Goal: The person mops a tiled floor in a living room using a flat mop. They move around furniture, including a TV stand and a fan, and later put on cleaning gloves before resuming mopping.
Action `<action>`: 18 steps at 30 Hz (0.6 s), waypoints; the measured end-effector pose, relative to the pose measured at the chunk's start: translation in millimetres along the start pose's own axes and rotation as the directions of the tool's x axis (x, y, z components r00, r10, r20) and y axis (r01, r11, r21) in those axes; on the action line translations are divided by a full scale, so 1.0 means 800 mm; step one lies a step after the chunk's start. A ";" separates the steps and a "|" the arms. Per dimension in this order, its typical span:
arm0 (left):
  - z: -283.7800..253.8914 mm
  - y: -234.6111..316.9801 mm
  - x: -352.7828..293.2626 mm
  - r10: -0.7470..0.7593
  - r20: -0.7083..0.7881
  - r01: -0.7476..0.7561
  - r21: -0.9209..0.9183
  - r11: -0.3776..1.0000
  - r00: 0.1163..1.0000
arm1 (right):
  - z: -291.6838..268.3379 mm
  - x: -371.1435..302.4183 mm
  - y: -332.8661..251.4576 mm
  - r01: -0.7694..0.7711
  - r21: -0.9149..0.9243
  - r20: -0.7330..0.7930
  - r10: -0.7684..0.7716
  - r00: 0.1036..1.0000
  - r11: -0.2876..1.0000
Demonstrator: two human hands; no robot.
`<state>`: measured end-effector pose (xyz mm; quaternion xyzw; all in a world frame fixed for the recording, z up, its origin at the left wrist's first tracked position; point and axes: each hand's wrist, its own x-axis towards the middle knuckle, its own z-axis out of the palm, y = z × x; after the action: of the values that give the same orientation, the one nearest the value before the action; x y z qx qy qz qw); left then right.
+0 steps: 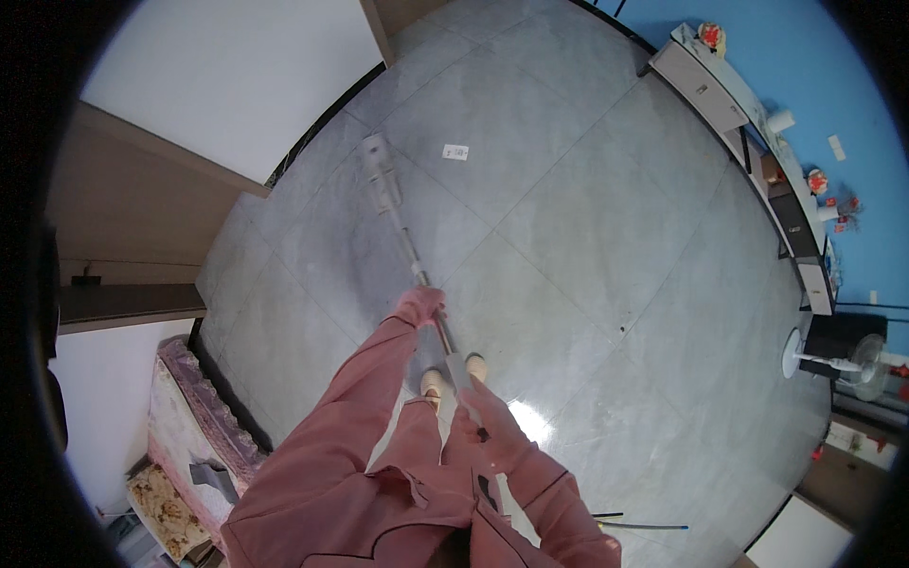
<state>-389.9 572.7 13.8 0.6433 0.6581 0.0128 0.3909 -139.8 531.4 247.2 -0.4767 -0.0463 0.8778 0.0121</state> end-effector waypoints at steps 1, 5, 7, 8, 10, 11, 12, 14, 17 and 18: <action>0.003 0.010 0.023 0.065 0.012 -0.066 0.127 0.990 0.998 | -0.002 -0.007 -0.001 0.015 0.069 0.000 -0.015 1.000 0.998; 0.001 0.150 0.073 0.258 0.075 -0.265 0.095 0.960 0.963 | -0.046 -0.063 0.013 0.128 0.385 -0.123 -0.086 0.989 0.914; 0.014 0.216 0.078 0.222 0.219 -0.250 0.105 0.963 0.950 | -0.074 -0.095 0.033 0.157 0.495 -0.193 -0.068 0.979 0.854; 0.023 0.246 0.076 0.280 0.271 -0.328 0.148 0.933 0.921 | -0.090 -0.111 0.046 0.166 0.550 -0.223 -0.048 0.974 0.819; 0.052 0.302 0.065 0.409 0.289 -0.466 0.167 0.869 0.866 | -0.124 -0.148 0.092 0.230 0.535 -0.336 -0.045 0.941 0.813; 0.069 0.330 0.060 0.413 0.363 -0.483 0.126 0.867 0.835 | -0.142 -0.164 0.126 0.273 0.461 -0.415 -0.066 0.907 0.844; 0.089 0.353 0.054 0.407 0.427 -0.484 0.086 0.871 0.807 | -0.152 -0.178 0.145 0.287 0.485 -0.417 -0.071 0.906 0.826; 0.126 0.390 0.043 0.535 0.481 -0.625 0.034 0.780 0.694 | -0.157 -0.211 0.171 0.291 0.619 -0.357 -0.069 0.931 0.730; 0.135 0.432 0.012 0.557 0.519 -0.665 0.030 0.746 0.648 | -0.121 -0.243 0.167 0.350 0.509 -0.588 0.020 0.809 0.787; 0.135 0.433 0.006 0.557 0.497 -0.650 0.017 0.760 0.665 | -0.113 -0.241 0.158 0.331 0.373 -0.703 0.032 0.710 0.867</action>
<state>-42.3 584.0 116.6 0.8436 0.2912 -0.0754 0.4449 44.1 399.4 347.5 -0.7442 0.1375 0.6163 0.2180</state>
